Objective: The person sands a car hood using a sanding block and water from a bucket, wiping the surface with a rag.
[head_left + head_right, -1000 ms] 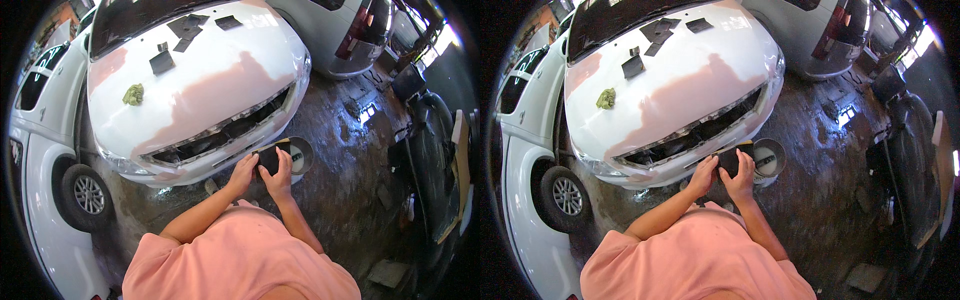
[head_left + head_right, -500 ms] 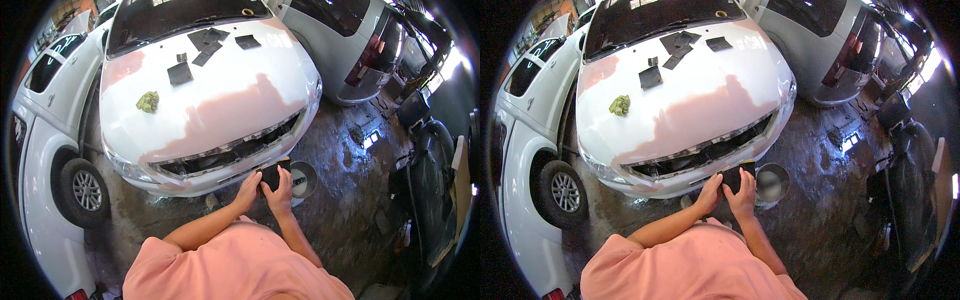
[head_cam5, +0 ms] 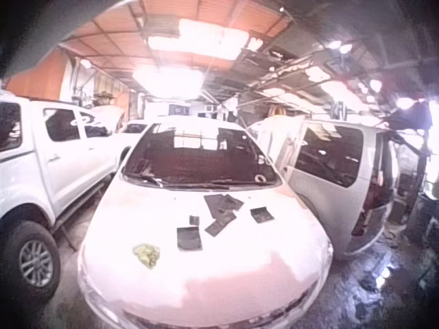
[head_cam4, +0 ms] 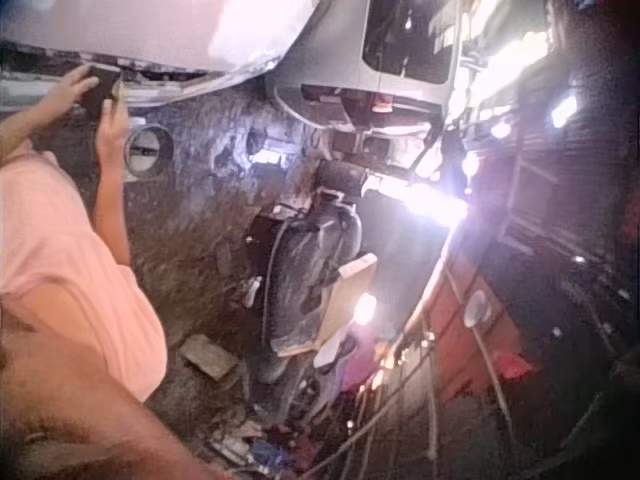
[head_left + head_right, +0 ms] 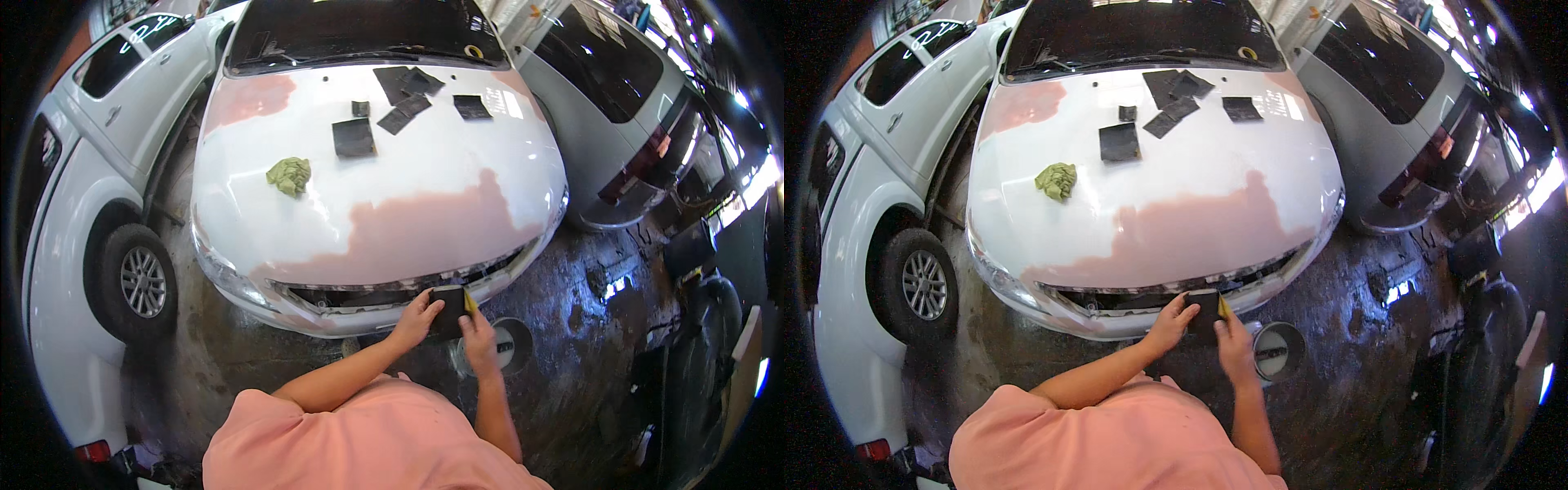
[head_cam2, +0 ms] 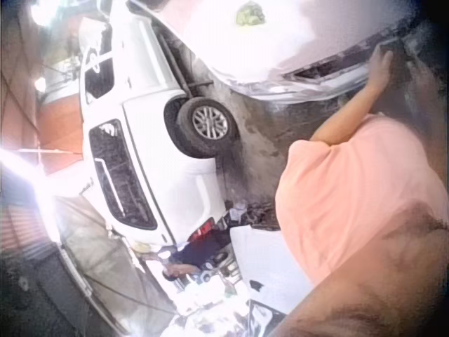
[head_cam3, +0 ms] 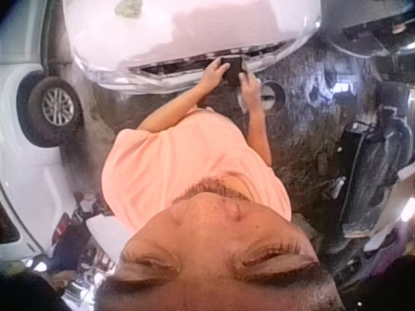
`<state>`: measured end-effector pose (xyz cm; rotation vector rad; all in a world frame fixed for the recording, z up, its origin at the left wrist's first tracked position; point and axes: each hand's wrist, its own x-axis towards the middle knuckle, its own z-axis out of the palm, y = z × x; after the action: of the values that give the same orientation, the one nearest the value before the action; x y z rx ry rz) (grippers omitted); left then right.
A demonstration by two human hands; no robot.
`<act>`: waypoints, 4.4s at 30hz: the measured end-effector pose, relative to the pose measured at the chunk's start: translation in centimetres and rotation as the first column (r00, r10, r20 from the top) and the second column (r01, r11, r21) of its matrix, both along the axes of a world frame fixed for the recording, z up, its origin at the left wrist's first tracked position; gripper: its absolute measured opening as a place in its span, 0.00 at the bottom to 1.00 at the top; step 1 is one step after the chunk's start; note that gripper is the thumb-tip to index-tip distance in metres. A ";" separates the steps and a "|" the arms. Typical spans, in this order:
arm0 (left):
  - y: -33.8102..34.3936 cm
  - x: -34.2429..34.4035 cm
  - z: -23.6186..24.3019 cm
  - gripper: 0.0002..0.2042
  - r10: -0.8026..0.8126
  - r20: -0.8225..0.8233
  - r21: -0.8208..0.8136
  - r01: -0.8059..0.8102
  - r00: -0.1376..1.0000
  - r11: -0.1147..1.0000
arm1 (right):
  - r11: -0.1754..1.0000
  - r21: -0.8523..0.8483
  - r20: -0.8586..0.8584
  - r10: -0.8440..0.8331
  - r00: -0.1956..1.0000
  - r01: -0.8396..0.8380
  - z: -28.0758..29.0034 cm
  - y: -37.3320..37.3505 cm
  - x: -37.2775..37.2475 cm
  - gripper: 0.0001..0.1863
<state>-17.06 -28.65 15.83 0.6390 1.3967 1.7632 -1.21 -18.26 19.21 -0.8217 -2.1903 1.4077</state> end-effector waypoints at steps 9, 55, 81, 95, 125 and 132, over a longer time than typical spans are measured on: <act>3.0 -14.0 -1.5 0.27 -0.099 -0.598 -0.176 -0.009 0.796 0.984 | 0.872 0.460 0.065 -0.223 0.973 0.169 -0.7 -1.4 -10.5 0.43; 8.0 -20.0 0.7 0.28 -0.153 -0.653 -0.198 0.027 0.742 0.980 | 0.300 -0.493 0.232 -0.859 0.456 0.817 -20.6 7.4 15.7 0.30; 31.1 26.9 -41.7 0.23 -0.754 0.229 -0.972 -0.097 -0.616 -0.215 | 0.908 -0.316 0.883 0.175 0.436 0.276 -47.4 25.3 19.1 0.25; 33.6 -10.1 -1.3 0.24 -0.554 -0.811 -0.513 0.224 0.191 0.829 | 0.843 0.239 -0.047 -0.485 0.873 0.481 -12.4 24.9 -0.6 0.25; 45.0 -28.8 1.7 0.40 -0.223 -0.950 -0.235 0.030 -0.218 0.971 | 0.335 0.712 -0.185 -0.757 0.626 0.616 -14.0 48.7 -9.5 0.22; 41.1 -31.9 3.2 0.40 -0.281 -0.929 -0.275 -0.061 -0.242 0.960 | 0.515 0.776 -0.183 -0.369 0.911 0.365 -14.2 33.3 -13.4 0.25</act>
<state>-48.95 12.43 19.07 2.3659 2.3292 0.4312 -14.57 15.09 4.98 -0.8359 -2.1286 0.1158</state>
